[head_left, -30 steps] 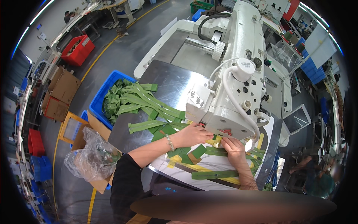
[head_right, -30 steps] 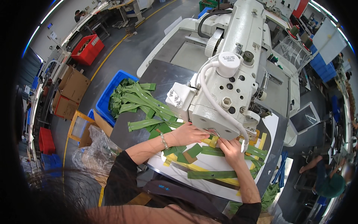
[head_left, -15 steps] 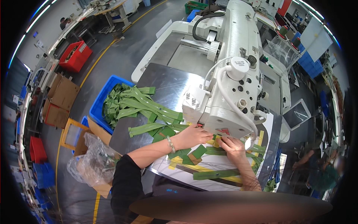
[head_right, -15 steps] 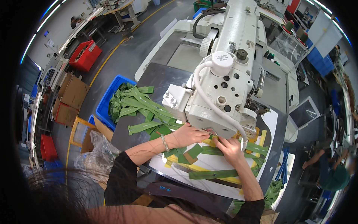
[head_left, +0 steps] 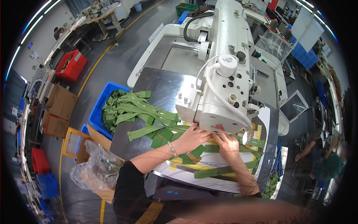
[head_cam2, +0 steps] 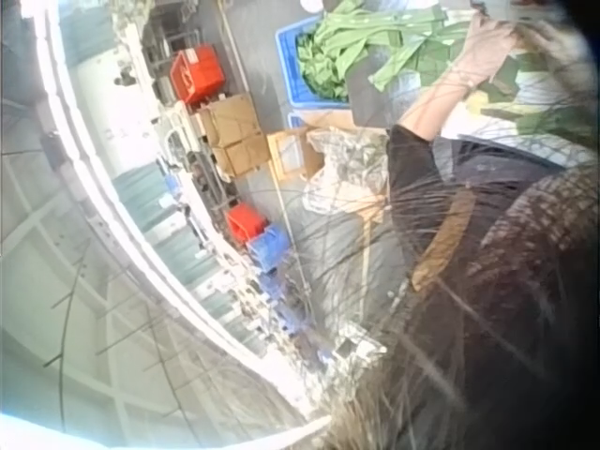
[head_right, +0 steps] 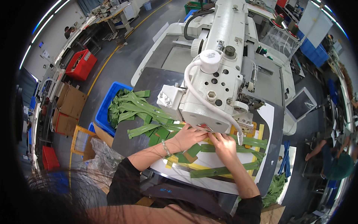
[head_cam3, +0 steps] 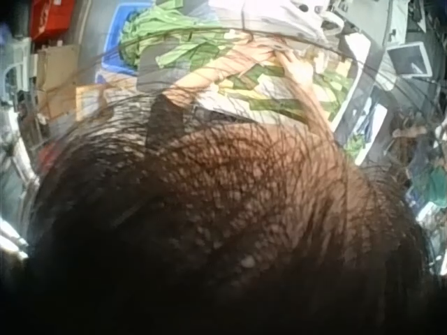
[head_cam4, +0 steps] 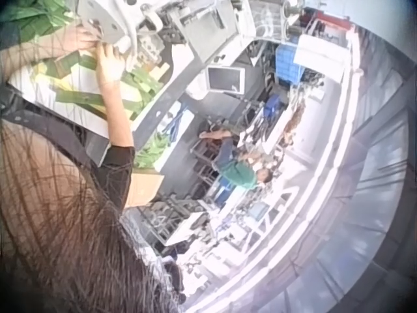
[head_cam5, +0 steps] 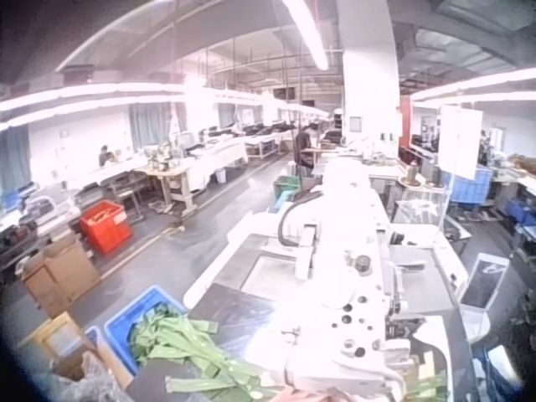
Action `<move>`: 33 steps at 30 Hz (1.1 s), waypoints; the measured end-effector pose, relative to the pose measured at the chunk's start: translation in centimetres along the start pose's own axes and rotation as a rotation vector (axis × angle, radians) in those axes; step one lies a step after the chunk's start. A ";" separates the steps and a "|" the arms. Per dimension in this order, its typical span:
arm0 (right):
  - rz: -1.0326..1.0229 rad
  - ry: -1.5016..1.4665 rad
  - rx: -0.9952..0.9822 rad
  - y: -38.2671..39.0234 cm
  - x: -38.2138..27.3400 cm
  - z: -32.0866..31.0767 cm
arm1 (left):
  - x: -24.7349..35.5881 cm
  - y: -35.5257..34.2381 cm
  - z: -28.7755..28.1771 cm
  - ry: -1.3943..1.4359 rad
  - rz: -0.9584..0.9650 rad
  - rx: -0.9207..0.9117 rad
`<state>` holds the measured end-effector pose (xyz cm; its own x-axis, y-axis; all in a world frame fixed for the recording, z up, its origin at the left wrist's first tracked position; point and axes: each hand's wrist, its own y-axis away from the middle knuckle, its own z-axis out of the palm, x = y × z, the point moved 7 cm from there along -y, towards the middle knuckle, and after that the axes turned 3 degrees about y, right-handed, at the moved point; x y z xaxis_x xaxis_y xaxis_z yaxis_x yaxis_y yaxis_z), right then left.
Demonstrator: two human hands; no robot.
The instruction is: Using an industrial sewing machine to attach small green leather patches onto a white substrate.
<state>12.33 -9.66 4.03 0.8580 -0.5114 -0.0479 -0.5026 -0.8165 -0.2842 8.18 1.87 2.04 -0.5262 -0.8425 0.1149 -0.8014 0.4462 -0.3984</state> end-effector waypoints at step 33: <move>0.056 0.018 0.042 0.0 -0.7 0.2 | -0.2 1.4 -0.3 -0.050 -0.246 0.032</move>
<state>11.76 -9.27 3.87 0.8266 -0.5608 -0.0481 -0.5443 -0.7747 -0.3218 7.06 2.77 1.77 -0.3011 -0.9388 0.1676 -0.8940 0.2167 -0.3922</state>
